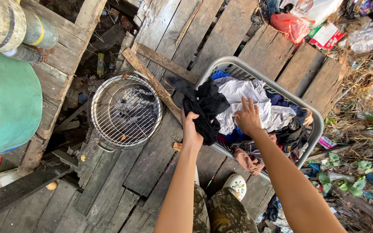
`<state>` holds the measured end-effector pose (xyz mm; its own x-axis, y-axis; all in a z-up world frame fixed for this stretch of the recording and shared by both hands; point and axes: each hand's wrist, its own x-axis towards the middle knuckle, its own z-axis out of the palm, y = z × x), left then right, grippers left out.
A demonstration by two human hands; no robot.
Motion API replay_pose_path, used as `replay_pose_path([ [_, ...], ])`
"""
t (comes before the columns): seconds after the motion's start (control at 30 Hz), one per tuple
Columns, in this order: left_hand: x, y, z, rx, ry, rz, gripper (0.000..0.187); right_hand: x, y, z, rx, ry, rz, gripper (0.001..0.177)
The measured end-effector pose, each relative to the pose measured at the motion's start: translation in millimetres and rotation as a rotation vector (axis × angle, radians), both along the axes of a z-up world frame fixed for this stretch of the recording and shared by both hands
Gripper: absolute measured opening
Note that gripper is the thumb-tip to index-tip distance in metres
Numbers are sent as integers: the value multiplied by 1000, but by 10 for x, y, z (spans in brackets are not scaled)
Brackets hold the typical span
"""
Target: The person hangs clothes on a red drying rack and takes items from a laundry basket.
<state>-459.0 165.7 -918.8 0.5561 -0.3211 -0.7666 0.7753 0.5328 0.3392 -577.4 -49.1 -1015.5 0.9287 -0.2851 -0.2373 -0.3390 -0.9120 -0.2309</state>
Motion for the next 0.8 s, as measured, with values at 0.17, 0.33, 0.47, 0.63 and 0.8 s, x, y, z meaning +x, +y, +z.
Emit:
replay_pose_path([
  [0.17, -58, 145, -357, -61, 70, 61, 58, 64, -135, -180, -94, 339, 66, 43],
  [0.33, -116, 161, -89, 28, 81, 62, 78, -38, -133, 226, 397, -272, -211, 19],
  [0.47, -78, 61, 500, 189, 127, -121, 99, -65, -79, 1256, 696, -286, -570, 20],
  [0.63, -87, -86, 1285, 127, -72, -162, 97, 25, -50, 2645, 789, -291, -632, 31],
  [0.8, -93, -310, 2098, 186, -496, -311, 79, 259, -13, 4011, 575, -529, -29, 45],
])
